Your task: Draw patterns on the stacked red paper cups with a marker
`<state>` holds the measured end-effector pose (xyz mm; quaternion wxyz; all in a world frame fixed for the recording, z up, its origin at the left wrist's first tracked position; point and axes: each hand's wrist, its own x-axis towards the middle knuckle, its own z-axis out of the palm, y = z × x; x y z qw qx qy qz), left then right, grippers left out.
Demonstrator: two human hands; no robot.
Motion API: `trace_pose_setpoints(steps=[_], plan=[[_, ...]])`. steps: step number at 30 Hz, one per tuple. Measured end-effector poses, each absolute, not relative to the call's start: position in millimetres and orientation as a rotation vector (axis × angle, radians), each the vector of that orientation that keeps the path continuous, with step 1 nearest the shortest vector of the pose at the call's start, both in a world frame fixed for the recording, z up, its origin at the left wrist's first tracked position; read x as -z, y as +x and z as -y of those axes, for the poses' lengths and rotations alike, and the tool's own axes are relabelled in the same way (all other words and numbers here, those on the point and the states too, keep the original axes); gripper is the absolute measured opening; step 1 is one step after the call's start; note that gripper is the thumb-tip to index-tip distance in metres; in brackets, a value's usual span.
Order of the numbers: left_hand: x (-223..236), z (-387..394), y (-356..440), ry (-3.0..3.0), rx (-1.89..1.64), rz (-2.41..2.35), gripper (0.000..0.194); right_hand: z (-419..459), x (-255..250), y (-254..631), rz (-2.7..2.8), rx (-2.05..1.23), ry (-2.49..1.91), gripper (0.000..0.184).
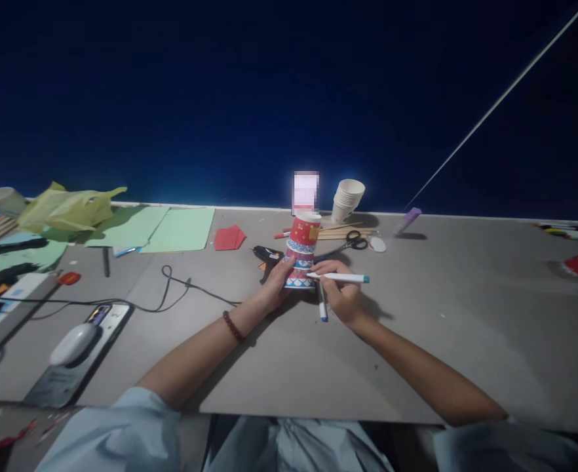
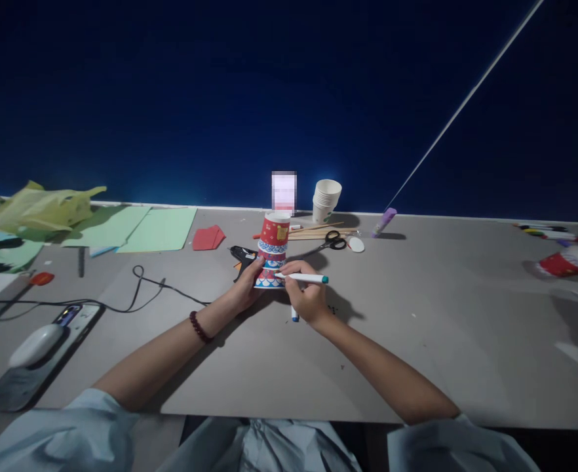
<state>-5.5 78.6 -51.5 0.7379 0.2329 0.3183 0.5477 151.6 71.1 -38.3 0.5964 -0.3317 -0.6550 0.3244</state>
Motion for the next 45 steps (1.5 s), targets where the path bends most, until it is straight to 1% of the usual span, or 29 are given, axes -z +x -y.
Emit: trace_pose_setpoints(steps=[10,18,23,29,37,45], plan=[[48.5,-76.7,-5.2,0.536,-1.213,-0.698,0.039,-70.9,37.4,151.0,1.491,-0.742,-0.775,0.013],[50.0,-78.3,-5.2,0.537,-1.216,-0.685,0.045,-71.8,35.3,151.2,1.504,-0.732,-0.795,0.013],[52.2,-79.1,-5.7,0.526,-1.215,-0.684,0.043,-73.0,35.7,152.3,1.497,-0.757,-0.769,0.016],[52.3,-79.7,-5.4,0.516,-1.218,-0.669,0.041,-71.8,36.1,151.8,1.496,-0.758,-0.763,0.014],[50.4,-78.8,-6.0,0.522,-1.214,-0.666,0.04,-71.7,35.2,150.8,1.506,-0.732,-0.766,0.014],[53.6,-80.0,-6.5,0.531,-1.215,-0.691,0.043,-70.8,34.2,151.8,1.49,-0.789,-0.772,0.013]])
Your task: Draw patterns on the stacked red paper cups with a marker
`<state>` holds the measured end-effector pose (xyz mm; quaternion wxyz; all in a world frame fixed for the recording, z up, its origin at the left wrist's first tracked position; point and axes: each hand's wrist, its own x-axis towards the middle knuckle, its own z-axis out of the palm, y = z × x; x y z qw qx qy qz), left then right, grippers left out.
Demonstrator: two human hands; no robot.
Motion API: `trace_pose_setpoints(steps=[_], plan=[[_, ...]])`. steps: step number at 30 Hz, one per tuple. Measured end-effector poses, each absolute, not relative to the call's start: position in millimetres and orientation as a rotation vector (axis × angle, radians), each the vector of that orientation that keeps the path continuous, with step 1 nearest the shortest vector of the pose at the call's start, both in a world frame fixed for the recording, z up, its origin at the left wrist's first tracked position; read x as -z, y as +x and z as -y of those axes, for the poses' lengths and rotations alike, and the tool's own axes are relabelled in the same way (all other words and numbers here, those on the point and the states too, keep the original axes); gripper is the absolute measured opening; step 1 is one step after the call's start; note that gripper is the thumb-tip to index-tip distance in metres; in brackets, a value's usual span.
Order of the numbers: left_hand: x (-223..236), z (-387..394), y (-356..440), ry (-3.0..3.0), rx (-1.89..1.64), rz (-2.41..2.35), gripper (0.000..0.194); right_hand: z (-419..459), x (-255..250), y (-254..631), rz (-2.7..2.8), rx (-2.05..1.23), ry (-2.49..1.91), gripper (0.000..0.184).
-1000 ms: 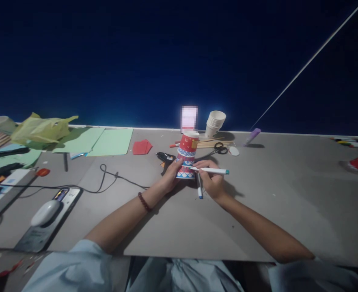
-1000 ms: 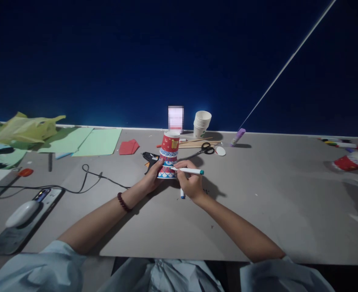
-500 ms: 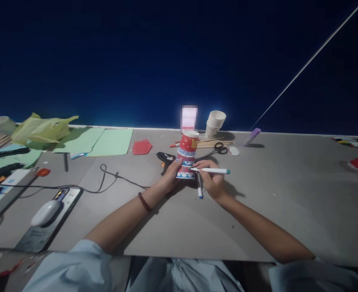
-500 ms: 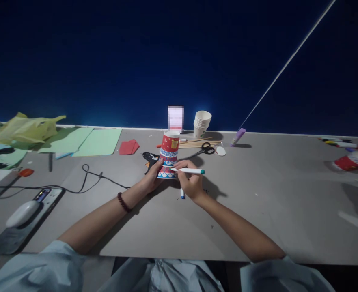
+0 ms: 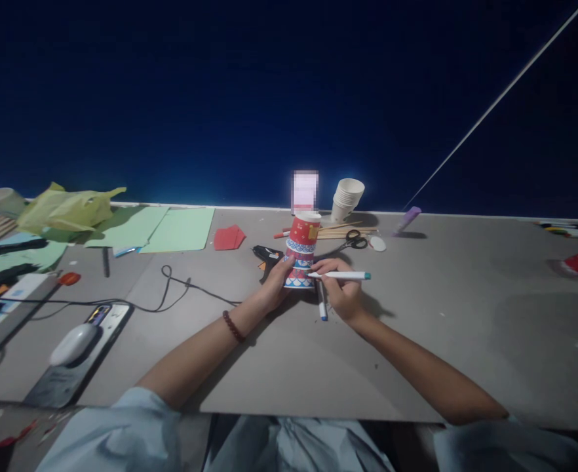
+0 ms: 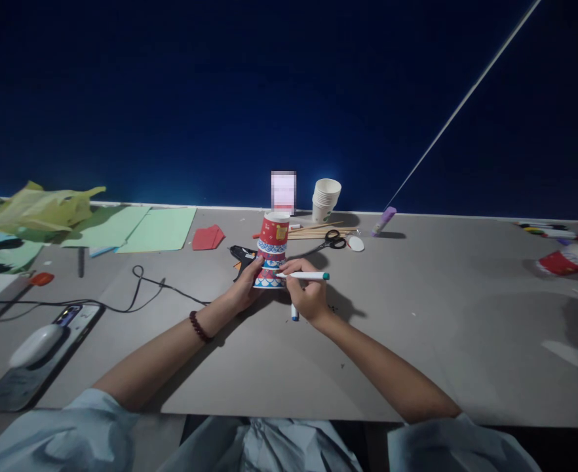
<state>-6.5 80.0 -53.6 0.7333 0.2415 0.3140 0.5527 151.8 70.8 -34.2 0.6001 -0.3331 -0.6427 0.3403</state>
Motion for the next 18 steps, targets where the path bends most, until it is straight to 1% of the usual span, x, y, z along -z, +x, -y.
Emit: trace_pose_setpoints(steps=[7,14,18], plan=[[52.9,-80.2,-5.6,0.539,-1.219,-0.664,0.044,-70.1,33.4,151.2,1.412,-0.846,-0.77,0.01],[51.1,-80.4,-4.1,0.559,-1.203,-0.628,0.04,-69.8,34.2,152.8,1.415,-0.812,-0.784,0.009],[49.9,-79.2,-4.5,0.559,-1.21,-0.628,0.042,-68.7,33.9,152.5,1.426,-0.793,-0.79,0.01]])
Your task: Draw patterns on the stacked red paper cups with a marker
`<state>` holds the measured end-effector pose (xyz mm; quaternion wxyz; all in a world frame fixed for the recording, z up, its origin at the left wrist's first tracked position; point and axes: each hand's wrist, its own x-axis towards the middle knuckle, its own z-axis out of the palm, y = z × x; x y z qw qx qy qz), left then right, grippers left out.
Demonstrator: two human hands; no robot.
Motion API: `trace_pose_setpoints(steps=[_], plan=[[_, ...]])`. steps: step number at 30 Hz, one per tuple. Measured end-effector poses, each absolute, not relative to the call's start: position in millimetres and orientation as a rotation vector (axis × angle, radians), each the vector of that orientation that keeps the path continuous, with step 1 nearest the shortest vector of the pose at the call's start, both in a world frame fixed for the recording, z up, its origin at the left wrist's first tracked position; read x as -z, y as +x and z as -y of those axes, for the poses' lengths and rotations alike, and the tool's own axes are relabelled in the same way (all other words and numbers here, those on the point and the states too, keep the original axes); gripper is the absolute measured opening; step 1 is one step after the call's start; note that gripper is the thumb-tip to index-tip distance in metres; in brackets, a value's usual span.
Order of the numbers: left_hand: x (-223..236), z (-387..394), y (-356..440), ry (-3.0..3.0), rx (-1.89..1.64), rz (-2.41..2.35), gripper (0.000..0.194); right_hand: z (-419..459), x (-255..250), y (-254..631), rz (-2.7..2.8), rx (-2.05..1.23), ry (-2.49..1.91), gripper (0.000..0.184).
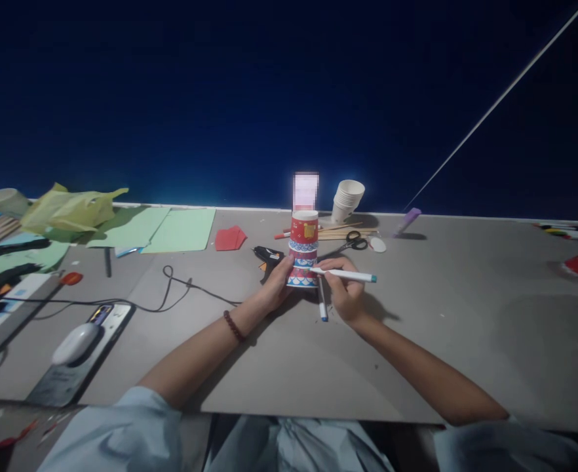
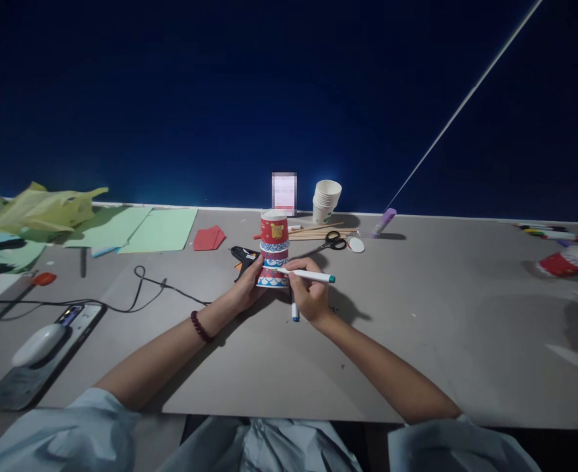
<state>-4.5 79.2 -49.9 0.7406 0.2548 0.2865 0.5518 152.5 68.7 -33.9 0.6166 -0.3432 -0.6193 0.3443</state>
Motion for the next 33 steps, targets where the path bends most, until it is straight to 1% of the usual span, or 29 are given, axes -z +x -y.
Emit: trace_pose_setpoints(steps=[6,11,17,23,33], plan=[[57.3,-77.5,-8.1,0.583,-1.191,-0.645,0.046,-65.9,34.4,152.0,1.472,-0.798,-0.76,0.011],[56.4,-77.8,-7.4,0.569,-1.193,-0.667,0.041,-69.2,37.0,154.0,1.467,-0.763,-0.742,0.01],[51.8,-77.7,-6.1,0.537,-1.192,-0.671,0.041,-72.5,38.4,155.6,1.494,-0.729,-0.772,0.011],[50.3,-77.4,-6.7,0.519,-1.193,-0.684,0.034,-72.1,36.7,155.5,1.552,-0.691,-0.81,0.008],[49.8,-77.3,-6.1,0.513,-1.191,-0.675,0.032,-70.9,34.3,155.8,1.588,-0.65,-0.843,0.008]])
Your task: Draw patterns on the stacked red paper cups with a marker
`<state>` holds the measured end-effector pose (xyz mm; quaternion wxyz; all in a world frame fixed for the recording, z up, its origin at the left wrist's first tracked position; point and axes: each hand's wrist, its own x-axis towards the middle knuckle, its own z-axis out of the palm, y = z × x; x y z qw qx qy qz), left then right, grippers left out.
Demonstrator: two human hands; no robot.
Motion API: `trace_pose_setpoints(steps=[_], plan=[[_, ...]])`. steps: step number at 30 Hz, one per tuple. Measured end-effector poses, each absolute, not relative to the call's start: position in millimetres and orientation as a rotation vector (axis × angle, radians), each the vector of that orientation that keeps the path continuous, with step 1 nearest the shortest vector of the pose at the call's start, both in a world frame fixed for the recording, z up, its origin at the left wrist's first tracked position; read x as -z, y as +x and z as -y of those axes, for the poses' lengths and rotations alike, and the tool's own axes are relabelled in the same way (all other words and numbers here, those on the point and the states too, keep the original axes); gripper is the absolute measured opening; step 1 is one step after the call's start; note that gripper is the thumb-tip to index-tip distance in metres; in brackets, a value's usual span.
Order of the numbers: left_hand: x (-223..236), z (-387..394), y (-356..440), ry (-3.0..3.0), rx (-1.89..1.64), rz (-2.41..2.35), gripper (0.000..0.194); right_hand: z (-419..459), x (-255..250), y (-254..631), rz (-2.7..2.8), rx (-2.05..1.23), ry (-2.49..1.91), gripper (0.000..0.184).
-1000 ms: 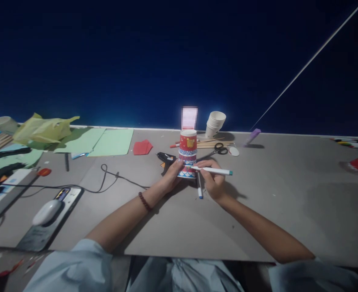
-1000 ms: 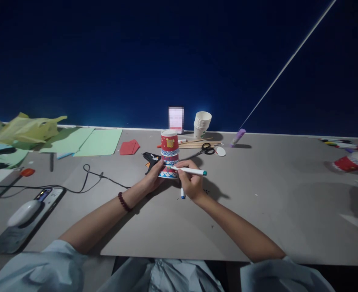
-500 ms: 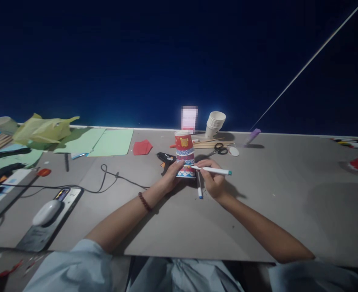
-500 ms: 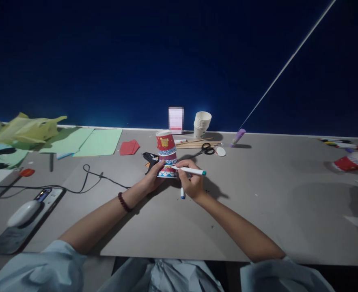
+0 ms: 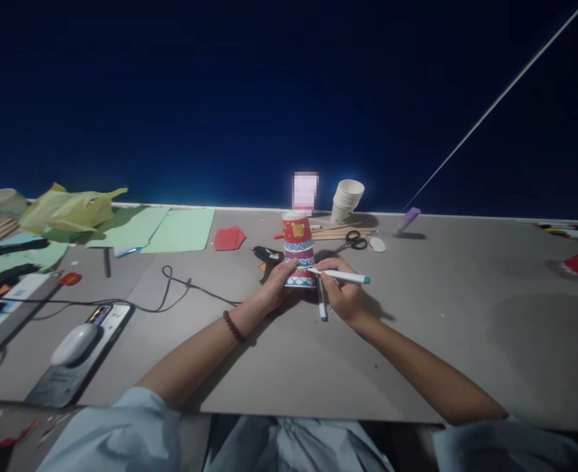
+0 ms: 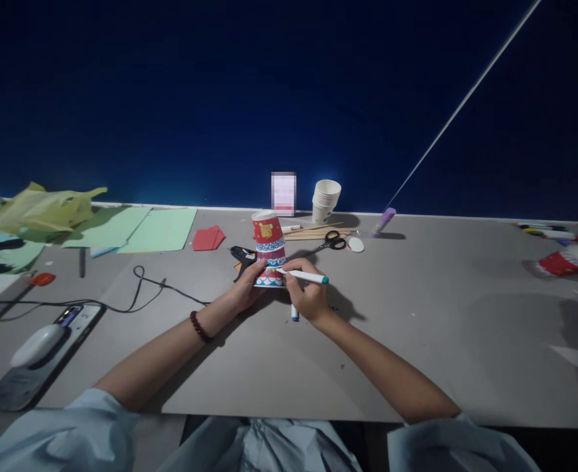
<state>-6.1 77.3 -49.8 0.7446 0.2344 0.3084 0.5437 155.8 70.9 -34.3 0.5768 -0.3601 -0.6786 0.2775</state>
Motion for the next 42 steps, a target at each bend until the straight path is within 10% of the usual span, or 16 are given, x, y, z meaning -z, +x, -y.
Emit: trace_pose_setpoints(steps=[42], plan=[[50.5,-78.1,-7.9,0.523,-1.181,-0.678,0.037,-72.0,35.7,152.4,1.503,-0.706,-0.828,0.012]])
